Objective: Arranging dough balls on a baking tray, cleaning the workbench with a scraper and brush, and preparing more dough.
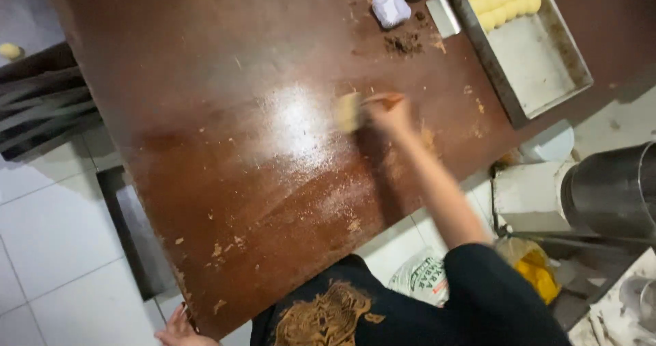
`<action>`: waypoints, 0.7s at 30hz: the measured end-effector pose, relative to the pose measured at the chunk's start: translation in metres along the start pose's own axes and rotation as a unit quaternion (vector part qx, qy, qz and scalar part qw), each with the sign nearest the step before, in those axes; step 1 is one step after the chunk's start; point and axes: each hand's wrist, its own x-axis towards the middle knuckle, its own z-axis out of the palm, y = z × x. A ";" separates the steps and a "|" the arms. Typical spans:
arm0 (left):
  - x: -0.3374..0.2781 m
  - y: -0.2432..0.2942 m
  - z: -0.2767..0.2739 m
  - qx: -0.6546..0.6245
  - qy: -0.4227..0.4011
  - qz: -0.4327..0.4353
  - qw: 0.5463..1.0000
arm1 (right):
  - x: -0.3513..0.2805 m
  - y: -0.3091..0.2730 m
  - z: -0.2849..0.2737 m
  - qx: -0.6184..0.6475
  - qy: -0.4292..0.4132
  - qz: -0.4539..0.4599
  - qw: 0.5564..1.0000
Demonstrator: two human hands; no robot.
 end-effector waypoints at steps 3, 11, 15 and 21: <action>-0.010 0.002 0.023 0.003 -0.001 0.016 1.000 | 0.041 0.073 -0.087 -0.232 0.137 -0.030 0.963; -0.023 0.024 0.008 0.035 0.030 0.057 0.997 | 0.083 -0.053 0.095 -0.170 0.154 -0.315 0.921; -0.024 0.021 0.005 0.024 0.045 0.034 0.998 | 0.055 -0.161 0.308 -0.090 0.000 -0.326 0.941; -0.050 0.058 0.018 0.063 0.029 0.003 0.998 | -0.038 -0.263 0.449 0.146 -0.327 -0.150 0.921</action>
